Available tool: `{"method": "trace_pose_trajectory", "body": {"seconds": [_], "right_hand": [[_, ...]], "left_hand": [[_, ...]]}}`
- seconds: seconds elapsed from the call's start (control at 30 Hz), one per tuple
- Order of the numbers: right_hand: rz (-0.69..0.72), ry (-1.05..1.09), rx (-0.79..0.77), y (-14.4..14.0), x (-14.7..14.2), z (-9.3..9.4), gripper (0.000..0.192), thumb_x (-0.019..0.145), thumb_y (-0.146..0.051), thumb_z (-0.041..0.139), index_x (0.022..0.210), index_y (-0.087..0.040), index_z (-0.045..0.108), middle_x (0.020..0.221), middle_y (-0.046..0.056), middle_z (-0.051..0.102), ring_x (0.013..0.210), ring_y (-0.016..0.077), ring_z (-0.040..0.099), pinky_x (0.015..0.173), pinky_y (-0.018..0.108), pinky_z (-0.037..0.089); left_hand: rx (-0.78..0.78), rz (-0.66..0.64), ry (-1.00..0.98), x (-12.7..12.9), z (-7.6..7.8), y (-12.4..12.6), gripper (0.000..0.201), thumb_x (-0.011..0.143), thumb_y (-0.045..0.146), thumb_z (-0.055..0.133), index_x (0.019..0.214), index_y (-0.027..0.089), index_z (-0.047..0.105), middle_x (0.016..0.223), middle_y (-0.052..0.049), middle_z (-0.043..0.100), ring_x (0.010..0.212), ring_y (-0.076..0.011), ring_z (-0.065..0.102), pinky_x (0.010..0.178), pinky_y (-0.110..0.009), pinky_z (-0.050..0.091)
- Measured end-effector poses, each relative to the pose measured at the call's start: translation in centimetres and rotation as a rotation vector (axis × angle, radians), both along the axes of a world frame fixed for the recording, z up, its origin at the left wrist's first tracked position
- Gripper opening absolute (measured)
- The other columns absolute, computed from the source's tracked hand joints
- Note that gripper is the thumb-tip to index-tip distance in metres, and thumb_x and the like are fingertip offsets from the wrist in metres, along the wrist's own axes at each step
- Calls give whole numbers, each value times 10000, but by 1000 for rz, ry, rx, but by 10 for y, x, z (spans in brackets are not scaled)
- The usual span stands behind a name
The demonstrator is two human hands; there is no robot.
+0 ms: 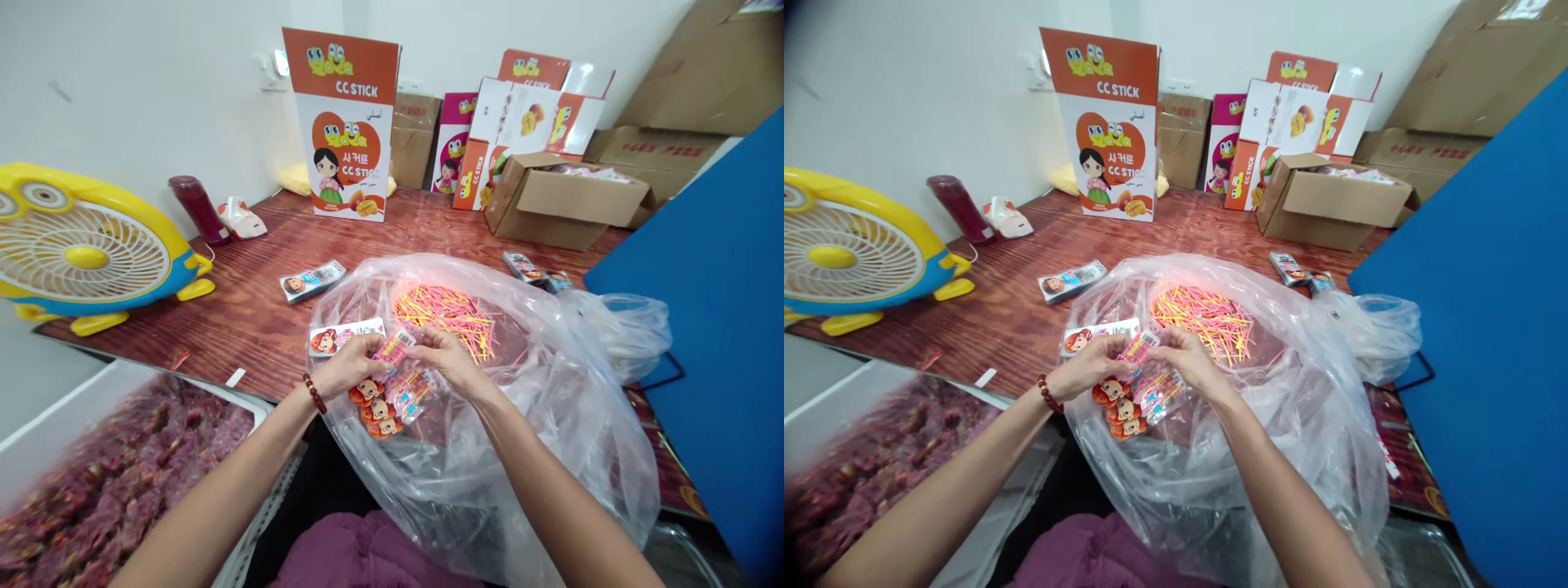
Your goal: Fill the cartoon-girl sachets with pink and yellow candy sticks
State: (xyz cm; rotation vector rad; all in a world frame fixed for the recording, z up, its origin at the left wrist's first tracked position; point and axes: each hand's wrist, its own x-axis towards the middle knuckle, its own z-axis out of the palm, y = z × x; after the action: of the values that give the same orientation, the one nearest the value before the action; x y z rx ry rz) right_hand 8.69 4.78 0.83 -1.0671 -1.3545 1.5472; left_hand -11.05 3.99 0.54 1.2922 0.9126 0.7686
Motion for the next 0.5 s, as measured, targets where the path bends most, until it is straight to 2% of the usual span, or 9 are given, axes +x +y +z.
{"method": "trace_pose_trajectory", "body": {"seconds": [0.13, 0.27, 0.4, 0.5], "right_hand": [[-91, -23, 46, 0, -3, -7, 284, 626, -378, 795, 681, -182, 597, 618, -42, 589, 543, 98, 502, 532, 230, 388], [-164, -58, 105, 2, -7, -13, 285, 634, -360, 782, 627, -187, 555, 579, -44, 564, 536, 107, 494, 536, 241, 382], [-124, -79, 111, 2, -6, -14, 262, 662, -362, 756, 649, -190, 558, 565, -40, 573, 517, 114, 508, 526, 245, 389], [-112, -38, 145, 0, 0, -9, 241, 696, -361, 744, 791, -199, 594, 670, -32, 613, 574, 124, 553, 565, 249, 429]], "left_hand": [[-38, 18, -7, 0, 0, 0, 217, 654, 246, 778, 806, 125, 682, 764, -1, 678, 674, -122, 583, 634, -228, 457], [-154, 7, -5, -1, 0, 1, 273, 611, 257, 803, 826, 121, 704, 738, -4, 691, 637, -117, 588, 629, -234, 464], [-171, 12, 30, -3, 0, 1, 253, 595, 273, 807, 774, 120, 715, 705, -2, 688, 606, -113, 579, 598, -228, 458], [-165, 32, 33, -4, -1, 0, 250, 588, 280, 810, 760, 120, 722, 704, -3, 693, 608, -111, 580, 597, -222, 458]]}}
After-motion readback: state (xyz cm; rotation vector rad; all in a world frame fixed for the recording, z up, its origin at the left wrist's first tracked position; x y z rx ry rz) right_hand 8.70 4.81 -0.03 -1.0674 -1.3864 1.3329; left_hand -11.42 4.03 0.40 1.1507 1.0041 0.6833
